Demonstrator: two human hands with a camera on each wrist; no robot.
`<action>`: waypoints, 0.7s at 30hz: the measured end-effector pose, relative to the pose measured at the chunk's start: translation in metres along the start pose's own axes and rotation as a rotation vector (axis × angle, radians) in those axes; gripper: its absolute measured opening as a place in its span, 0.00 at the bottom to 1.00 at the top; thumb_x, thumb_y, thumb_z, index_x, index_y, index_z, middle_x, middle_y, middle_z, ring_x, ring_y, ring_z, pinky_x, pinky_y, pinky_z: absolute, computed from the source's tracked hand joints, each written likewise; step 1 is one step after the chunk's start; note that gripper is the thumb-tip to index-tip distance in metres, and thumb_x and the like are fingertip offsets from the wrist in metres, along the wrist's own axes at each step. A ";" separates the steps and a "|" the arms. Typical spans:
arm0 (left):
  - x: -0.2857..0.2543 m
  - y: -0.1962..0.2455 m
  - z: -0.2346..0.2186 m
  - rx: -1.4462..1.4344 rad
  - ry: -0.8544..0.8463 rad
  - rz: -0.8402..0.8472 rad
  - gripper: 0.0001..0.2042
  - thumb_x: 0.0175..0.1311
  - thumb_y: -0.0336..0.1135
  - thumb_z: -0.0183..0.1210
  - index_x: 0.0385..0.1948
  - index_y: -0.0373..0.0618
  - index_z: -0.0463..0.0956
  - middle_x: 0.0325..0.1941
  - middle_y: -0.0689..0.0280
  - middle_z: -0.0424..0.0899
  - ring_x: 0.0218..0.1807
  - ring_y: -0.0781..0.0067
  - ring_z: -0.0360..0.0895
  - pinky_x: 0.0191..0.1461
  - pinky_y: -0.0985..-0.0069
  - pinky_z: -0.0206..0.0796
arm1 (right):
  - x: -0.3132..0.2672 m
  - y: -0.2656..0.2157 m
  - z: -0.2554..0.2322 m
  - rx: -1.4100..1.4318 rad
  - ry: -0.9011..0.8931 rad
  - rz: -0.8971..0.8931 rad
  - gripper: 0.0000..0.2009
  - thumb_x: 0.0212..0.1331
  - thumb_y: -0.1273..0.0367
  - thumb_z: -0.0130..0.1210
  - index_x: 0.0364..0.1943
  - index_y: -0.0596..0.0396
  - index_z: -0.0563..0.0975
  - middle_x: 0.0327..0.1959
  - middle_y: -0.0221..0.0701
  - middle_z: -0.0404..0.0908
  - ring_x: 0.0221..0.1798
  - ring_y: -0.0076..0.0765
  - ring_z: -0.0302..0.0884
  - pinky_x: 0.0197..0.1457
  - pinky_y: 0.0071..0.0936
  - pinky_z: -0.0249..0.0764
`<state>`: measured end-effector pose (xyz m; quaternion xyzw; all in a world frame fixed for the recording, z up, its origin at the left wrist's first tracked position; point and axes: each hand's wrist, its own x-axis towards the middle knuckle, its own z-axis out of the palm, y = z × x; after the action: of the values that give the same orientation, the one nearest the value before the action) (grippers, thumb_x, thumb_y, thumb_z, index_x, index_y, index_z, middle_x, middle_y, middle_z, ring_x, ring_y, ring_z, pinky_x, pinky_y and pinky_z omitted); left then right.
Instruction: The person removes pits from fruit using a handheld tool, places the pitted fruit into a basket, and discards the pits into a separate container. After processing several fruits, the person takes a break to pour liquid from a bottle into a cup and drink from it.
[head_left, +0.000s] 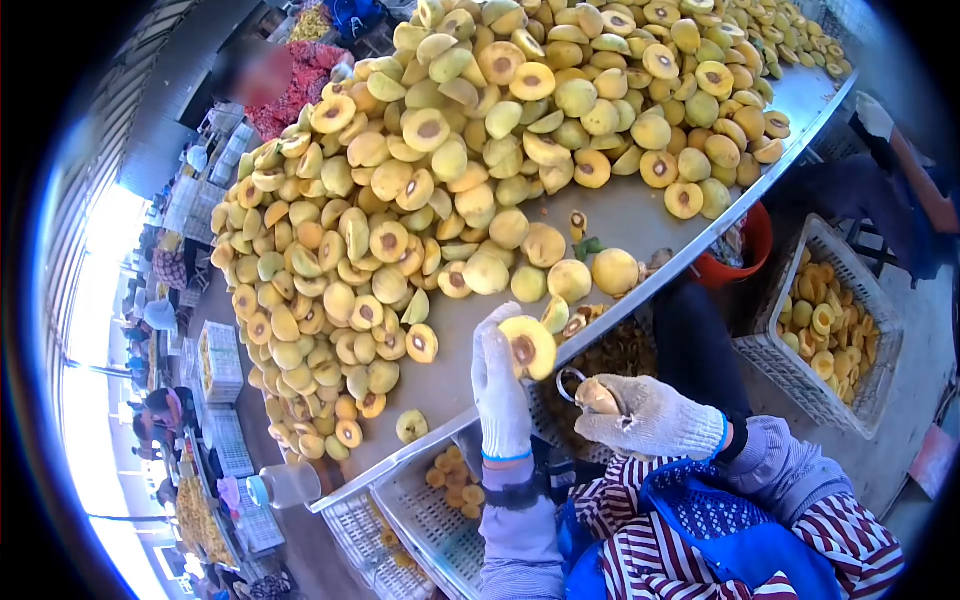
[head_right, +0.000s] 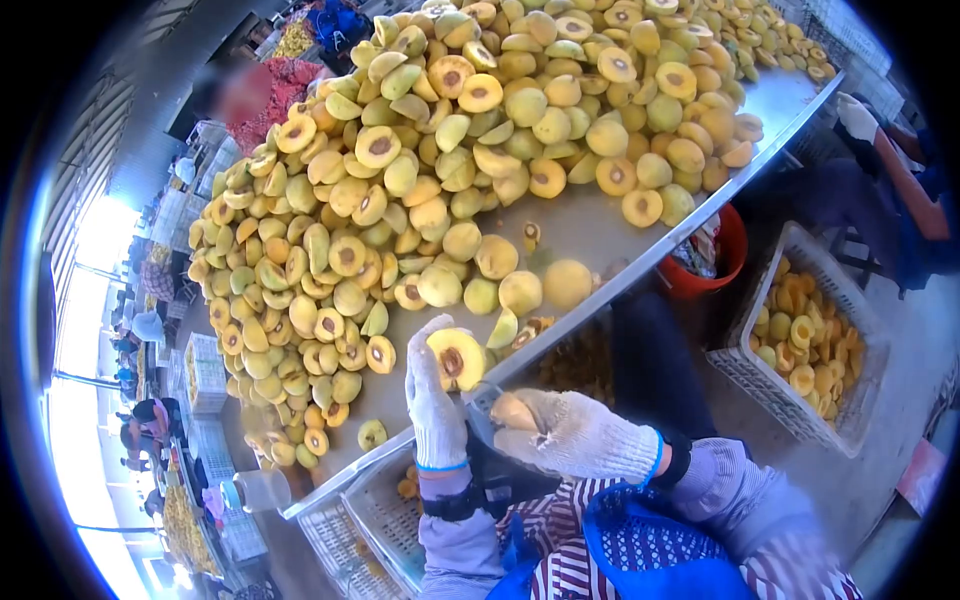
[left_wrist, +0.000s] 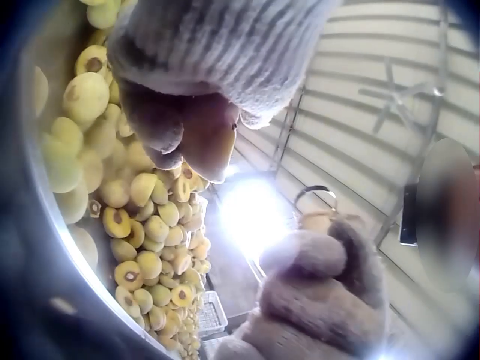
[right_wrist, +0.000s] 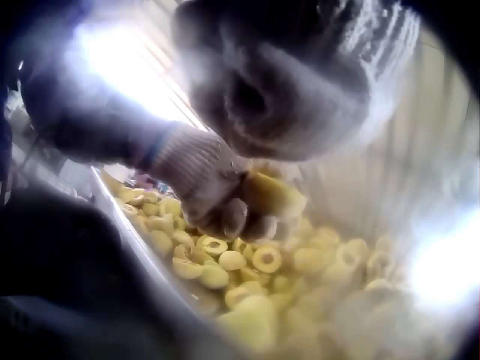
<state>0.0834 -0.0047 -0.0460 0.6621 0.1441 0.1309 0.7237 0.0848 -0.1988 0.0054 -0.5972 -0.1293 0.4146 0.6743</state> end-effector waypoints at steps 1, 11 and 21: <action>-0.006 0.004 0.000 -0.011 -0.018 0.010 0.26 0.75 0.54 0.44 0.56 0.37 0.71 0.50 0.60 0.78 0.48 0.71 0.77 0.54 0.74 0.71 | 0.003 0.003 0.001 -0.125 0.035 -0.065 0.12 0.65 0.62 0.58 0.45 0.53 0.77 0.27 0.25 0.78 0.26 0.25 0.74 0.31 0.27 0.70; -0.051 0.036 0.023 -0.039 -0.037 0.137 0.33 0.74 0.61 0.39 0.55 0.32 0.70 0.52 0.53 0.78 0.51 0.64 0.77 0.57 0.69 0.70 | -0.002 0.007 0.016 -0.668 0.290 -0.248 0.12 0.61 0.58 0.59 0.39 0.50 0.76 0.22 0.43 0.78 0.26 0.54 0.79 0.30 0.43 0.73; -0.051 0.064 0.024 0.119 -0.131 0.191 0.28 0.76 0.53 0.42 0.50 0.30 0.74 0.46 0.54 0.81 0.47 0.66 0.79 0.54 0.71 0.71 | -0.007 0.004 0.015 -0.310 0.015 -0.080 0.14 0.63 0.59 0.55 0.45 0.52 0.75 0.32 0.42 0.81 0.36 0.50 0.81 0.40 0.38 0.75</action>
<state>0.0458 -0.0406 0.0211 0.7218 0.0402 0.1468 0.6751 0.0686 -0.1934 0.0079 -0.6917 -0.2102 0.3578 0.5911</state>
